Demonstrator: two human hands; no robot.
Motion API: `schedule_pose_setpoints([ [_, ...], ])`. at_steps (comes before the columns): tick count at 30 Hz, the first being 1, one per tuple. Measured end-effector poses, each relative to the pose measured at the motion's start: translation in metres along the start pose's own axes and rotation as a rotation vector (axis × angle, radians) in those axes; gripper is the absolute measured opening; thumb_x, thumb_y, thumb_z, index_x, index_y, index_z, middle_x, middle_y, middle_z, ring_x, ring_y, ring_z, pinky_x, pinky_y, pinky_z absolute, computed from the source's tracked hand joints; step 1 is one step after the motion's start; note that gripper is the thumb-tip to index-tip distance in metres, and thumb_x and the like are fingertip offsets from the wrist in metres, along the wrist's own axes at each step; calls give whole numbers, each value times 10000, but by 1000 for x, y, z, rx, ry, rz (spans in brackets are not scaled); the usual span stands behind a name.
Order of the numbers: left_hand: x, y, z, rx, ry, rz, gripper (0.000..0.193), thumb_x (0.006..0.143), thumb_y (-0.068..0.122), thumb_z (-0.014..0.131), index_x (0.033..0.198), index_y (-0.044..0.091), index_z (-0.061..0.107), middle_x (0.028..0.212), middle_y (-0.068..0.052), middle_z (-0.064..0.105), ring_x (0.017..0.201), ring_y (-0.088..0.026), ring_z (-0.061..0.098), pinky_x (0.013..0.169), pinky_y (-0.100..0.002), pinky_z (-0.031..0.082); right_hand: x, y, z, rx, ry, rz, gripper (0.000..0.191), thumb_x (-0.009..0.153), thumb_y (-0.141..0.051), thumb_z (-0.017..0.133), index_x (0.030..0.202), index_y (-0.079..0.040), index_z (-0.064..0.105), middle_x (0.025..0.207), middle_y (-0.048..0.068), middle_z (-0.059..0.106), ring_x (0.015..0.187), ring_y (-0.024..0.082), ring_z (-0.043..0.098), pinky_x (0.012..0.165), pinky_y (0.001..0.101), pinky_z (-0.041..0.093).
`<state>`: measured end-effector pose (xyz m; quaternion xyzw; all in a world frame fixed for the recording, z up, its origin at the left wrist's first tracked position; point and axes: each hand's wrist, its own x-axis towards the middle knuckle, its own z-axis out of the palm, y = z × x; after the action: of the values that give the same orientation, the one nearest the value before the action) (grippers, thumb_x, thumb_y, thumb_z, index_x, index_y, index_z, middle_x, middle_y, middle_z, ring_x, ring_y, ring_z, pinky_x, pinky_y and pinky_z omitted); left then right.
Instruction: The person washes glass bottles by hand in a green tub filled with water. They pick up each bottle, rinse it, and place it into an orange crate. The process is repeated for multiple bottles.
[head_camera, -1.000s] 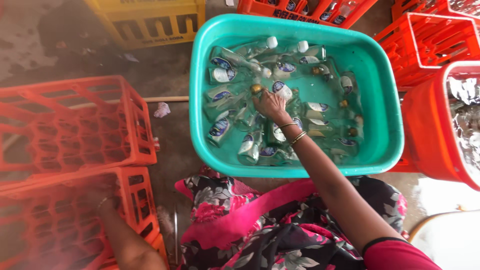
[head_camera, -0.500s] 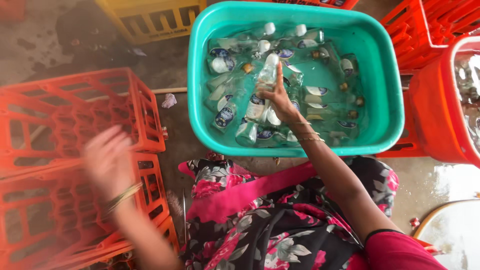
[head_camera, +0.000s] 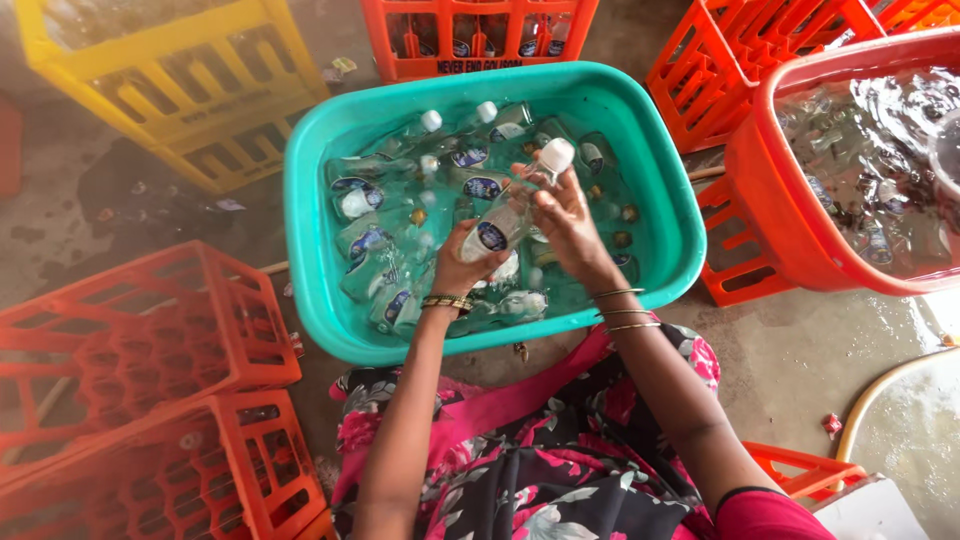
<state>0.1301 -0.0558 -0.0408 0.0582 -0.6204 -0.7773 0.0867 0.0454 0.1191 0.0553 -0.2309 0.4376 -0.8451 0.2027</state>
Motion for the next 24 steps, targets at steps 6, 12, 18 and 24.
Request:
schedule_pose_setpoints([
  [6,10,-3,-5,-29,115,-169,522,828,475,806,1120,130,544,829,9,623,537,-55,557,435,-202,415,-13,-44,-40,-450,164,159,516,1009,-371,645,1400,-73,486,1254,116,719,992,175,765,819,321,617],
  [12,33,-34,-16,113,70,178,484,1111,530,537,1259,70,564,1037,-30,560,768,-73,531,633,-211,453,-21,-36,-58,-868,338,-42,390,946,-286,771,1190,-4,658,932,96,741,809,133,705,686,275,598],
  [18,55,-40,-18,146,161,-56,594,1040,619,491,1256,79,610,1011,-77,653,716,-119,591,554,-248,467,-21,-42,-69,-784,181,-17,419,933,-316,781,1146,23,657,952,69,714,859,105,710,687,280,638],
  [24,44,-9,3,-127,112,-510,683,876,703,514,1233,125,576,1021,-96,697,731,-181,710,523,-308,586,-18,-40,-77,-930,345,202,398,916,-383,763,994,2,699,702,40,706,626,87,686,562,248,551],
])
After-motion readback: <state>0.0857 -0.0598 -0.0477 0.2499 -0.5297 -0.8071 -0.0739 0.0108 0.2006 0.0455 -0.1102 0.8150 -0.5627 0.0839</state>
